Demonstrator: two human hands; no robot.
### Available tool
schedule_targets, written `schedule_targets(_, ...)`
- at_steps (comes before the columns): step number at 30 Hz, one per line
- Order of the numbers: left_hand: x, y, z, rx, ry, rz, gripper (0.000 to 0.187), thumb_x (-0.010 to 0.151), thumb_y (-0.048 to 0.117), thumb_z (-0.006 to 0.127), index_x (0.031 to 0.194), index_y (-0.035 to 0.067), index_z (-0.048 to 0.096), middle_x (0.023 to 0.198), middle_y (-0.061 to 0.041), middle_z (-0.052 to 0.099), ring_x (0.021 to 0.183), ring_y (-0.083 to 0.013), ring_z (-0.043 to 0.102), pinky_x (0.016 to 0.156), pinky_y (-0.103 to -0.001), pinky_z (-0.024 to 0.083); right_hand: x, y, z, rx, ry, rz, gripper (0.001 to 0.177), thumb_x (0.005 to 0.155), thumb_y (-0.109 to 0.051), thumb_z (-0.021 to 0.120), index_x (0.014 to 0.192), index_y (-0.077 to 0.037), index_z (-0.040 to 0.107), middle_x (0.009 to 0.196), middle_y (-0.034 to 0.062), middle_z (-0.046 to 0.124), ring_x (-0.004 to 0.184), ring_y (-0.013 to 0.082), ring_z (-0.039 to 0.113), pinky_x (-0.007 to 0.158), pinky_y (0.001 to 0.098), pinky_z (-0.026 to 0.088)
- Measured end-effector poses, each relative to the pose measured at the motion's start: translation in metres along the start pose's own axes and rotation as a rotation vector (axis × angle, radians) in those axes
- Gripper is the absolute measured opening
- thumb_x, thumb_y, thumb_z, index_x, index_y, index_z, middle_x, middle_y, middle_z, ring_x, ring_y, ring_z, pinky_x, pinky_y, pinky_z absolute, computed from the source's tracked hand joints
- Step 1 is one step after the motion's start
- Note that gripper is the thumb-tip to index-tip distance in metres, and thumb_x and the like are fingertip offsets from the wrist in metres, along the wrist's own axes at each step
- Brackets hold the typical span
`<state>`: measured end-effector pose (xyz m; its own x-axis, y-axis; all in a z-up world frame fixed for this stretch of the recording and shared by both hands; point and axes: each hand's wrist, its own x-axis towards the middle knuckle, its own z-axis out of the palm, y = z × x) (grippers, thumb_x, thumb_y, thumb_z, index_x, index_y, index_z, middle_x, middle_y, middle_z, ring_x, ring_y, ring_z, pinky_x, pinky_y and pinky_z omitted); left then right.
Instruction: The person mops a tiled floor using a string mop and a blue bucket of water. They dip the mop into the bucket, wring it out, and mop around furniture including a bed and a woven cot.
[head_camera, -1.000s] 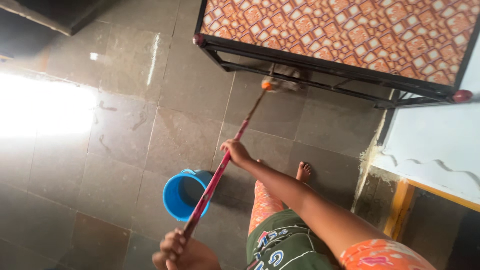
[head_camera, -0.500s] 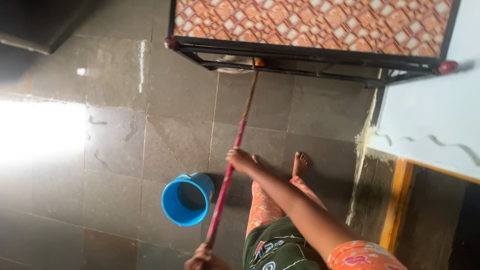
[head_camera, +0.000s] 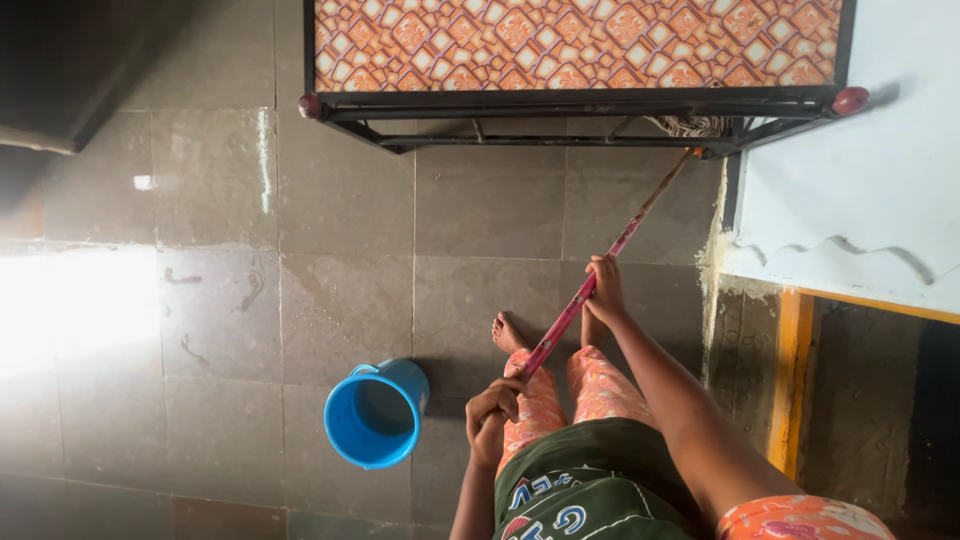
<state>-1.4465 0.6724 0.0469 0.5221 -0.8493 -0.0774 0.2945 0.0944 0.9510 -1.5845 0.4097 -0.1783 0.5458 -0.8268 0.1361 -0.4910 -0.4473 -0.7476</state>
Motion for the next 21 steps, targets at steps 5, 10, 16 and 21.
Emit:
schedule_targets(5, 0.019, 0.066, -0.009, -0.041, 0.07, 0.182, 0.018, 0.064, 0.014, 0.053, 0.062, -0.003, 0.049, 0.065, -0.014, 0.05, 0.074, -0.029, 0.054, 0.099, -0.045, 0.047, 0.009, -0.035, 0.046, 0.047, 0.025, 0.034, 0.031, 0.081, -0.008, 0.075, 0.103, -0.006, 0.054, 0.117, 0.0179, 0.058, 0.125, 0.0453, 0.049, 0.115, 0.0546, 0.034)
schedule_targets(10, -0.012, 0.118, -0.045, 0.013, 0.287, 0.29, 0.017, 0.064, 0.014, 0.055, 0.06, 0.0, 0.046, 0.061, -0.011, 0.046, 0.066, -0.0269, 0.05, 0.097, -0.05, 0.049, 0.017, -0.107, 0.122, 0.176, -0.033, -0.084, 0.027, 0.087, -0.005, 0.072, 0.109, -0.005, 0.057, 0.118, 0.0163, 0.059, 0.126, 0.0424, 0.05, 0.117, 0.0538, 0.032)
schedule_targets(16, -0.042, 0.141, -0.063, 0.214, 0.498, 0.419, 0.019, 0.059, 0.015, 0.056, 0.06, -0.002, 0.048, 0.061, -0.011, 0.045, 0.066, -0.0262, 0.049, 0.096, -0.05, 0.051, 0.044, -0.18, 0.221, 0.361, -0.277, -0.346, 0.036, 0.082, -0.008, 0.078, 0.114, -0.008, 0.061, 0.122, 0.0137, 0.061, 0.13, 0.0439, 0.049, 0.117, 0.0534, 0.031)
schedule_targets(21, -0.049, 0.139, -0.052, 0.458, 0.5, 0.386, 0.017, 0.062, 0.011, 0.056, 0.06, -0.005, 0.051, 0.063, -0.014, 0.049, 0.07, -0.0295, 0.054, 0.1, -0.048, 0.047, 0.08, -0.211, 0.27, 0.263, -0.674, -0.59, 0.036, 0.063, -0.02, 0.09, 0.087, -0.01, 0.065, 0.1, 0.0092, 0.065, 0.118, 0.0396, 0.055, 0.106, 0.0487, 0.042)
